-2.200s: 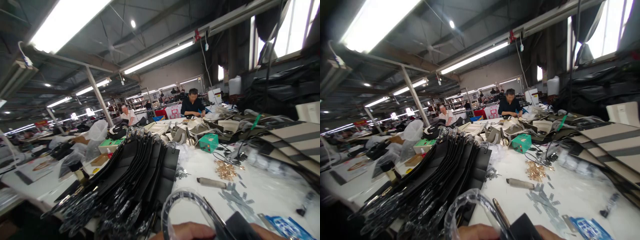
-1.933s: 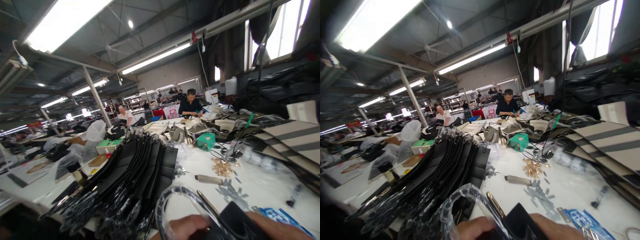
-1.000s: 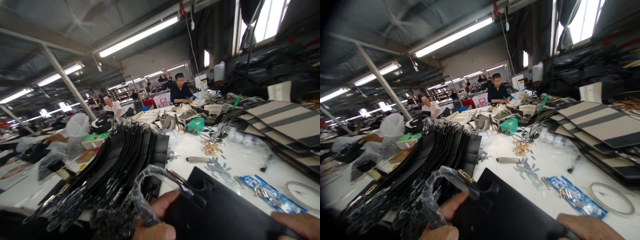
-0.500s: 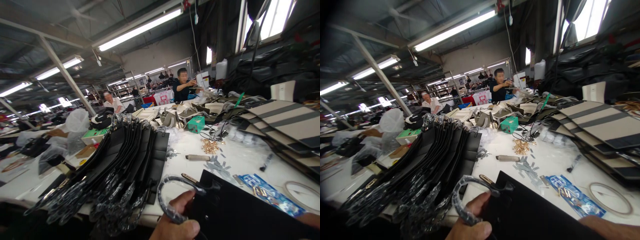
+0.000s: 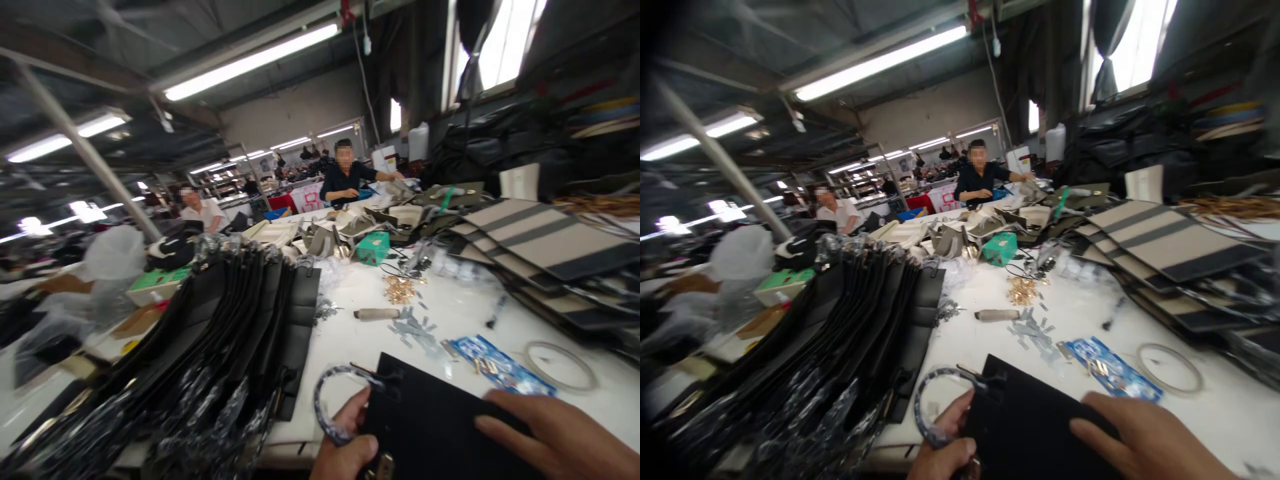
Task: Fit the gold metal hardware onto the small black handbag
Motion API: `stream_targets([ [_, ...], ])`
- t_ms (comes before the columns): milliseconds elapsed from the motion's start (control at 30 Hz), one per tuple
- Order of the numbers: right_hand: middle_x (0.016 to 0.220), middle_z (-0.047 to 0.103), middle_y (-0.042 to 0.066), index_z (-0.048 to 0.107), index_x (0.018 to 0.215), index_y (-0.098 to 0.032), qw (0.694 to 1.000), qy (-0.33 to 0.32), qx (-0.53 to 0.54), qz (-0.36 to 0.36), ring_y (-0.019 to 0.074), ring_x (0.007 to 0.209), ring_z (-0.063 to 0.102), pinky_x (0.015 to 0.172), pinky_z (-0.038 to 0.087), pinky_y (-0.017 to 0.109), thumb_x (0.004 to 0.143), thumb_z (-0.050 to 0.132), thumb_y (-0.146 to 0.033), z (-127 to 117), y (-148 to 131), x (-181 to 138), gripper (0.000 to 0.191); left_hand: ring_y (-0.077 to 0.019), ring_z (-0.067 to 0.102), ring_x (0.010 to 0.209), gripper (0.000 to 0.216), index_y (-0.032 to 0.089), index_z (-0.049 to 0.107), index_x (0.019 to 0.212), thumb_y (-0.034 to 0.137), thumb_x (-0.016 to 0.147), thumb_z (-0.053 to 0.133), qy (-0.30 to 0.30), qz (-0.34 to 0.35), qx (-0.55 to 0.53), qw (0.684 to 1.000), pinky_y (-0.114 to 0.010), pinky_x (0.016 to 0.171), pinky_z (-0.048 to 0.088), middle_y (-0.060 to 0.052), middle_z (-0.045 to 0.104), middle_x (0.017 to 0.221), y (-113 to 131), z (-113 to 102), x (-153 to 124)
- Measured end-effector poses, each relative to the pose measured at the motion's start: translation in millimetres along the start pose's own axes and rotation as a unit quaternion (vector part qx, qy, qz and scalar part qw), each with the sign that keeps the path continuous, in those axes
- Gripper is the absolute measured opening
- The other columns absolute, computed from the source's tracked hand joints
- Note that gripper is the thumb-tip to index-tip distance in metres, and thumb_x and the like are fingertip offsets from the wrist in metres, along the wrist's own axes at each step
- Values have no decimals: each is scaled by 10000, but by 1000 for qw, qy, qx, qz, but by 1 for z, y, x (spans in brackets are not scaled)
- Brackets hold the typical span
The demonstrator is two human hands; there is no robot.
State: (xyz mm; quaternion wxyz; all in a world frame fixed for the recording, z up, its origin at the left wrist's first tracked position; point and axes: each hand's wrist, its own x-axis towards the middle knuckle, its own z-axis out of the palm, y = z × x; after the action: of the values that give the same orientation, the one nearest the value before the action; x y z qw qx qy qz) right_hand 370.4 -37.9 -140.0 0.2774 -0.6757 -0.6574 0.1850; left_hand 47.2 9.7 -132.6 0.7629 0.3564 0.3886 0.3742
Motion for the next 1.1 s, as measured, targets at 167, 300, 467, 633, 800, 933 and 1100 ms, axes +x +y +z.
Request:
stream_targets([
  [167, 997, 766, 58, 719, 1065, -275, 993, -92, -68, 7, 286, 911, 706, 821, 521, 393, 910, 559, -503, -6, -35, 24, 319, -302, 703, 960, 729, 233, 567, 1364, 288, 668, 778, 93, -19, 11, 995, -393, 814, 561, -95, 721, 1168, -5, -2, 14],
  [300, 1167, 721, 79, 686, 1179, -244, 998, -34, -56, -3, 290, 1074, 659, 946, 488, 398, 888, 596, -480, 7, -21, 33, 386, -252, 712, 914, 679, 207, 598, 1323, 246, 666, 765, 125, -23, 45, 991, -293, 705, 552, -84, 733, 1137, 3, -2, 22],
  [467, 1003, 757, 30, 724, 1031, -264, 999, -29, -20, 10, 228, 903, 694, 822, 504, 330, 900, 569, -439, 10, -14, 68, 269, -196, 707, 808, 591, 172, 645, 1257, 185, 673, 729, 139, -8, 66, 988, -267, 691, 520, -75, 755, 1058, 13, 2, 29],
  [633, 939, 762, 3, 741, 948, -266, 999, -29, -28, 4, 192, 847, 678, 730, 471, 265, 906, 547, -365, 22, -12, 137, 222, -249, 713, 897, 569, 150, 673, 1227, 186, 660, 712, 130, -3, 61, 990, -307, 747, 518, -94, 757, 1065, 17, 0, 44],
  [800, 1058, 739, 73, 724, 1038, -203, 999, 4, -51, 5, 226, 957, 664, 831, 466, 301, 902, 521, -313, 44, -3, 196, 268, -237, 701, 831, 563, 131, 677, 1219, 156, 657, 679, 94, -6, 41, 995, -310, 731, 493, -89, 767, 967, 16, -14, 54],
  [933, 1193, 677, 182, 696, 1140, -132, 998, 28, -62, 2, 306, 1040, 650, 854, 475, 378, 908, 487, -345, 64, 17, 232, 377, -203, 665, 710, 575, 99, 707, 1148, 119, 579, 625, 89, -11, 32, 995, -291, 666, 455, -76, 754, 817, 10, -27, 63],
  [1100, 1204, 686, 123, 730, 1114, -218, 997, 3, -76, -32, 296, 1010, 676, 850, 502, 380, 924, 409, -502, 92, 59, 258, 469, -180, 616, 653, 542, 69, 748, 1020, 122, 506, 584, 67, 0, 45, 997, -267, 602, 390, -71, 724, 723, -3, -45, 76],
])
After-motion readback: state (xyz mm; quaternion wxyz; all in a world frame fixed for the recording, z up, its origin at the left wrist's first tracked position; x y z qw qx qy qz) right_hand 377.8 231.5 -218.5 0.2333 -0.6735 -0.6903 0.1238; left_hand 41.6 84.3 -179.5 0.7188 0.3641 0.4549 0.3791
